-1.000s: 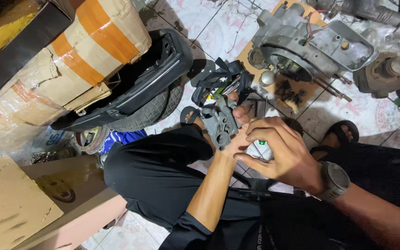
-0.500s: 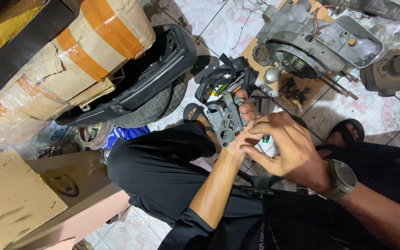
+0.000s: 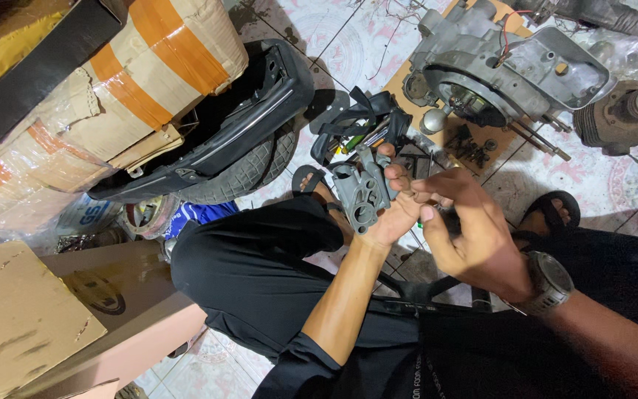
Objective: The person uses a screwdriver to remove screws from a small metal engine component, then places it aside. They then use a T-handle wrench to tighten bolts on a larger engine block resting on a wooden board.
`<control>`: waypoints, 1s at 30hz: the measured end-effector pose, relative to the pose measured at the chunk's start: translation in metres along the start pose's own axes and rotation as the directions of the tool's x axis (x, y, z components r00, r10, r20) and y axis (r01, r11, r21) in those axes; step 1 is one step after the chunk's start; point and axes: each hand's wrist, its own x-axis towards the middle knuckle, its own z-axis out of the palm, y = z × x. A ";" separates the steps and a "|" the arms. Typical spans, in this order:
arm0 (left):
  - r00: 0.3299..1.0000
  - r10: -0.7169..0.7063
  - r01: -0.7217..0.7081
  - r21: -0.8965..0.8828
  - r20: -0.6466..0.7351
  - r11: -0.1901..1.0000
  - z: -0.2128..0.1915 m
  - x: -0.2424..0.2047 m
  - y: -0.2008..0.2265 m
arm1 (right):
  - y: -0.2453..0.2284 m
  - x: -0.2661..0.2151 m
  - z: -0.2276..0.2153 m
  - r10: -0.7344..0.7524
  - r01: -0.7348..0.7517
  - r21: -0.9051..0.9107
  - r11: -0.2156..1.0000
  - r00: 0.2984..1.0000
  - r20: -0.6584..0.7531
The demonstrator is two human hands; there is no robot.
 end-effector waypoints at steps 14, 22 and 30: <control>0.997 -0.065 0.066 0.032 -0.036 0.997 -0.014 -0.004 0.014 | -0.023 0.020 -0.002 -0.102 0.108 -0.039 0.993 0.985 0.142; 0.978 0.053 -0.019 0.164 -0.202 0.986 -0.006 -0.009 0.009 | -0.003 0.007 0.000 -0.070 0.078 -0.019 0.997 0.956 0.285; 0.906 0.184 0.004 0.441 -0.383 0.898 0.014 0.002 -0.015 | 0.026 -0.014 0.001 0.185 -0.275 0.176 0.945 0.896 0.404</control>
